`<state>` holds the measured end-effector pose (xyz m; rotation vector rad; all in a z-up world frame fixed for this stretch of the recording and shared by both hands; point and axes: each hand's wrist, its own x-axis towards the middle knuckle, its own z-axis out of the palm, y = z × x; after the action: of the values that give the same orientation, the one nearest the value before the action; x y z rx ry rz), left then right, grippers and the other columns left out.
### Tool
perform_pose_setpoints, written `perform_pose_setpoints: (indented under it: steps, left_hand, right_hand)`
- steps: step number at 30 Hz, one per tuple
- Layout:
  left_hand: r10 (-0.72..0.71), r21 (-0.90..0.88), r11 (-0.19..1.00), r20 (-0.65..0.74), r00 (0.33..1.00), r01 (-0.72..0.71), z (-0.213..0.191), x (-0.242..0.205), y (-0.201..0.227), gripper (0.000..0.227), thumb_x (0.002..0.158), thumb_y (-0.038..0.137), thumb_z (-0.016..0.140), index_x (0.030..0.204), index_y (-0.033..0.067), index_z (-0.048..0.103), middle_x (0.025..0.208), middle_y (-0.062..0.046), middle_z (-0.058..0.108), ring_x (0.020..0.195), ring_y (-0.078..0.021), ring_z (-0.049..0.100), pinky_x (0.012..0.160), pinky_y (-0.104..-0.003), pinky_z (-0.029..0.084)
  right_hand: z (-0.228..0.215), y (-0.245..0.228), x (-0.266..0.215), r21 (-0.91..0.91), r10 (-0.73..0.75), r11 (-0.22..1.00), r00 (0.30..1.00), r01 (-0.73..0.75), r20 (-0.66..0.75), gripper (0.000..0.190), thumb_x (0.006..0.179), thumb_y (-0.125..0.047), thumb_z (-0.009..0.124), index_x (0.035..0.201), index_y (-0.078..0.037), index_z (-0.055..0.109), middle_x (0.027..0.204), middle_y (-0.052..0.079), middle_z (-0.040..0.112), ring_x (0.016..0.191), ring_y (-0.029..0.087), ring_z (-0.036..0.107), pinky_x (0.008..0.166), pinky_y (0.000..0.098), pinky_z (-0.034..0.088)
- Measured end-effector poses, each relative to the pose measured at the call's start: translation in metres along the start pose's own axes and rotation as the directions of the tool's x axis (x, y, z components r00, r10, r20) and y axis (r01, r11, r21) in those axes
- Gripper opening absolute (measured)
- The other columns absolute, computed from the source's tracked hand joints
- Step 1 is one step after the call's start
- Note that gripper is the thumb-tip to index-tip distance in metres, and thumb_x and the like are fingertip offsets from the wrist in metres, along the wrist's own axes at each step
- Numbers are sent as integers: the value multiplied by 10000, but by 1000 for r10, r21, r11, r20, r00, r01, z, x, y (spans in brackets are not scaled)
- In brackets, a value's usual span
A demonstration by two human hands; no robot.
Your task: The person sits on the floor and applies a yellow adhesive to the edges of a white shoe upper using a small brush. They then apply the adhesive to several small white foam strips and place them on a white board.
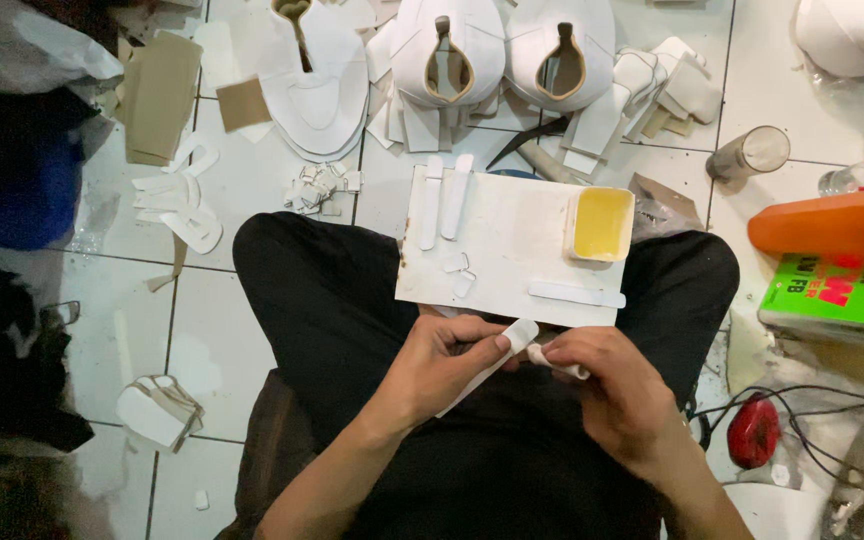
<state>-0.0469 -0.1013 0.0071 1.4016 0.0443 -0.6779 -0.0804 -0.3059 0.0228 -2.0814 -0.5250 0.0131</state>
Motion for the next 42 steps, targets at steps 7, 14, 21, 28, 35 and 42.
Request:
perform_pose_setpoints:
  steps: [7, 14, 21, 28, 35, 42]
  left_hand:
    - [-72, -123, 989, 64, 995, 80, 1, -3, 1, 247, 865, 150, 642, 1075, 49, 725, 840, -78, 718, 748, -76, 622, 700, -184, 469]
    - [-70, -131, 988, 113, 991, 85, 2, -7, 5, 278, 872, 167, 625, 1113, 55, 707, 940, -63, 721, 775, -72, 614, 730, -194, 466]
    - [-115, -87, 989, 30, 993, 117, 1, -2, -12, 250, 867, 134, 633, 1091, 76, 728, 852, -77, 737, 696, -64, 618, 650, -174, 440]
    - [-29, -193, 981, -280, 960, -27, -28, 31, -15, 191, 814, 128, 678, 948, -9, 673, 798, -133, 726, 709, -152, 680, 617, -265, 551]
    - [238, 572, 820, -370, 898, 19, -28, 149, -35, 206, 783, 402, 619, 805, 208, 683, 780, 18, 718, 739, -171, 672, 688, -354, 460]
    - [591, 858, 514, -357, 723, 3, -26, 206, -75, 175, 828, 274, 699, 778, 107, 714, 707, -45, 571, 711, -264, 494, 669, -376, 417]
  right_hand:
    - [1, 21, 3, -113, -27, 993, 997, 19, -73, 342, 796, 126, 537, 1072, -73, 572, 1040, 86, 639, 974, 224, 622, 915, 310, 486]
    - [4, 1, 9, -10, -83, 997, 986, 82, -146, 212, 897, 79, 446, 1004, -56, 569, 984, 103, 653, 918, 229, 648, 873, 319, 521]
    - [-3, 11, 13, -105, -82, 993, 976, 61, -203, 120, 903, 32, 514, 995, -20, 571, 977, 135, 647, 908, 245, 640, 862, 316, 502]
    - [-23, 37, 7, -271, 98, 937, 909, -222, -404, 167, 906, 89, 584, 1043, -5, 599, 1003, 119, 632, 943, 304, 615, 898, 390, 459]
    - [-7, 25, -1, -102, 294, 919, 834, -381, -467, 96, 965, -59, 543, 1047, -30, 584, 1043, 110, 630, 986, 228, 599, 935, 326, 431]
    - [-6, 27, -3, -52, 323, 917, 810, -396, -489, 106, 957, -41, 549, 1057, -24, 580, 1045, 95, 629, 982, 202, 604, 928, 296, 443]
